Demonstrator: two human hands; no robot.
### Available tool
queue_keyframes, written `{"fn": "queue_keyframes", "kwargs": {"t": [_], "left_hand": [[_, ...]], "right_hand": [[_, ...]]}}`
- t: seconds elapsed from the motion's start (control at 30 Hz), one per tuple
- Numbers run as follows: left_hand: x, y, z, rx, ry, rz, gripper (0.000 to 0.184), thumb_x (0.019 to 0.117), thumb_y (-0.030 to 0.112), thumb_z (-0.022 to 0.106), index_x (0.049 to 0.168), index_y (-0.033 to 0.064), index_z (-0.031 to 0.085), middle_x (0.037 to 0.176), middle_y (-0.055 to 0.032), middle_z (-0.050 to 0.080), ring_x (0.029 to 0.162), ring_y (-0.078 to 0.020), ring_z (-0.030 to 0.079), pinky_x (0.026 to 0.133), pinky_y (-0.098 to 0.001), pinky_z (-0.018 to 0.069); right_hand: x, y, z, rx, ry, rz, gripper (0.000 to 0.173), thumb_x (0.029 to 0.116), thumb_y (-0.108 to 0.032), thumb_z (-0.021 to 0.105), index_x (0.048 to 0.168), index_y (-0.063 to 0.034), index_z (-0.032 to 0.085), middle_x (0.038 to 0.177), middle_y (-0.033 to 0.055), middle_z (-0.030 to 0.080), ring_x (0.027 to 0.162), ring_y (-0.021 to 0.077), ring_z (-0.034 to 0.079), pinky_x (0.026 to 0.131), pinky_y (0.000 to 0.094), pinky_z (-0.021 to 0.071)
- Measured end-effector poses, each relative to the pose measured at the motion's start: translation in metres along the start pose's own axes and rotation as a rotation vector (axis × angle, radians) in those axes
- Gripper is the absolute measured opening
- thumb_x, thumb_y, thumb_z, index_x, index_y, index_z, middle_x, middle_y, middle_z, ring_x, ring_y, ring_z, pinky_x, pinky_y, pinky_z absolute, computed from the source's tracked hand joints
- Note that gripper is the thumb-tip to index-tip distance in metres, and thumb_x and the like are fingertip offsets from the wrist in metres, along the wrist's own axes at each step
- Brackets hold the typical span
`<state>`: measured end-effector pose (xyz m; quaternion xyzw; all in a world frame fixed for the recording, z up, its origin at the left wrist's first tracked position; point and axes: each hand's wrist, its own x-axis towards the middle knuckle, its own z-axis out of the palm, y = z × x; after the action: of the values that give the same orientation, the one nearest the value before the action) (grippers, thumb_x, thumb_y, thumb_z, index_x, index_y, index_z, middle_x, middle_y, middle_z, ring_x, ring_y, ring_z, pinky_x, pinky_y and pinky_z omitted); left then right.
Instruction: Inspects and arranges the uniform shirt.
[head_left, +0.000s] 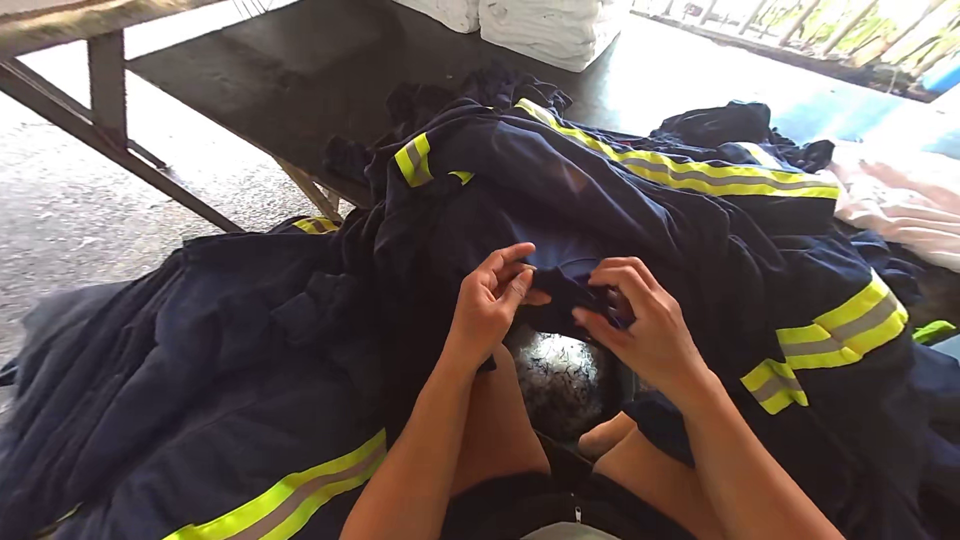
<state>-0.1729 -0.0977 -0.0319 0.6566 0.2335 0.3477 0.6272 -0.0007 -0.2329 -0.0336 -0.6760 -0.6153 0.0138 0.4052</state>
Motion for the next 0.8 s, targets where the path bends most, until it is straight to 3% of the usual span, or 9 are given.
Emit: {"fn": "queue_keyframes", "kwargs": {"t": [0.1, 0.17, 0.2, 0.27, 0.33, 0.43, 0.57, 0.67, 0.8], "left_hand": [[0.001, -0.011, -0.006, 0.178, -0.113, 0.090, 0.043, 0.0919, 0.004, 0.068, 0.134, 0.0054, 0.062, 0.121, -0.0063, 0.063, 0.095, -0.0093, 0.069, 0.084, -0.0270, 0.0607], [0.004, -0.016, -0.007, 0.402, -0.137, 0.162, 0.043, 0.0882, 0.005, 0.074, 0.131, 0.0068, 0.067, 0.118, -0.0090, 0.060, 0.095, -0.0093, 0.065, 0.081, -0.0248, 0.0585], [0.005, -0.018, -0.005, 0.505, -0.139, 0.203, 0.038, 0.0874, 0.006, 0.075, 0.125, 0.0073, 0.071, 0.113, -0.0100, 0.060, 0.092, -0.0102, 0.063, 0.078, -0.0243, 0.0567], [0.011, -0.019, -0.002, 0.541, -0.160, 0.230, 0.019, 0.0884, 0.009, 0.076, 0.108, 0.0070, 0.077, 0.102, -0.0080, 0.061, 0.088, -0.0093, 0.061, 0.076, -0.0227, 0.0538], [0.018, -0.021, -0.003, 0.281, -0.235, 0.130, 0.005, 0.0930, 0.012, 0.070, 0.095, 0.0076, 0.071, 0.099, -0.0003, 0.060, 0.075, -0.0007, 0.057, 0.065, -0.0153, 0.0506], [0.030, -0.024, -0.004, -0.294, -0.410, -0.102, 0.015, 0.1017, 0.018, 0.055, 0.090, 0.0195, 0.064, 0.117, 0.0022, 0.072, 0.060, 0.0012, 0.061, 0.052, -0.0156, 0.0515], [0.033, -0.020, 0.001, -0.536, -0.455, -0.265, 0.029, 0.1092, 0.024, 0.037, 0.089, 0.0191, 0.059, 0.064, 0.0027, 0.063, 0.043, -0.0016, 0.055, 0.043, -0.0160, 0.0475], [0.032, -0.017, 0.001, -0.554, -0.428, -0.309, 0.033, 0.1105, 0.025, 0.031, 0.091, 0.0178, 0.058, 0.062, 0.0024, 0.062, 0.043, -0.0019, 0.055, 0.043, -0.0156, 0.0478], [0.031, -0.020, -0.001, -0.593, -0.420, -0.335, 0.034, 0.1106, 0.026, 0.032, 0.090, 0.0176, 0.058, 0.066, 0.0018, 0.063, 0.044, -0.0021, 0.055, 0.042, -0.0157, 0.0478]], "right_hand": [[-0.029, 0.026, -0.030, -0.161, -0.312, 0.113, 0.046, 0.0889, -0.033, 0.078, 0.126, -0.0078, 0.067, 0.123, 0.0149, 0.069, 0.094, 0.0327, 0.073, 0.074, 0.0558, 0.0591], [-0.049, 0.045, -0.054, -0.215, -0.469, 0.237, 0.045, 0.0883, -0.024, 0.079, 0.127, -0.0053, 0.067, 0.118, 0.0199, 0.071, 0.096, 0.0436, 0.071, 0.079, 0.0685, 0.0542], [-0.057, 0.053, -0.066, -0.197, -0.472, 0.258, 0.037, 0.0891, -0.021, 0.078, 0.120, -0.0031, 0.070, 0.111, 0.0203, 0.073, 0.094, 0.0421, 0.072, 0.080, 0.0669, 0.0546], [-0.067, 0.064, -0.088, -0.099, -0.349, 0.205, 0.024, 0.0929, -0.024, 0.072, 0.105, -0.0032, 0.074, 0.094, 0.0102, 0.074, 0.082, 0.0181, 0.070, 0.075, 0.0386, 0.0588], [-0.065, 0.065, -0.101, 0.080, -0.173, 0.211, 0.025, 0.0974, -0.027, 0.066, 0.097, -0.0024, 0.072, 0.084, -0.0012, 0.068, 0.073, -0.0049, 0.057, 0.067, 0.0129, 0.0485], [-0.051, 0.067, -0.103, 0.248, 0.018, 0.375, 0.016, 0.0986, -0.023, 0.064, 0.092, -0.0090, 0.070, 0.075, -0.0130, 0.059, 0.062, -0.0114, 0.049, 0.056, 0.0076, 0.0404], [-0.031, 0.079, -0.086, 0.252, 0.108, 0.494, 0.009, 0.0963, -0.015, 0.069, 0.091, -0.0084, 0.070, 0.074, -0.0094, 0.062, 0.059, -0.0078, 0.050, 0.054, 0.0104, 0.0414], [-0.023, 0.079, -0.073, 0.074, 0.046, 0.440, 0.016, 0.0952, -0.016, 0.072, 0.101, -0.0009, 0.071, 0.090, 0.0051, 0.067, 0.078, 0.0045, 0.061, 0.073, 0.0237, 0.0523], [-0.014, 0.059, -0.064, -0.037, -0.001, 0.383, 0.032, 0.0933, -0.023, 0.075, 0.117, -0.0028, 0.068, 0.110, 0.0140, 0.065, 0.088, 0.0202, 0.063, 0.076, 0.0403, 0.0544]]}}
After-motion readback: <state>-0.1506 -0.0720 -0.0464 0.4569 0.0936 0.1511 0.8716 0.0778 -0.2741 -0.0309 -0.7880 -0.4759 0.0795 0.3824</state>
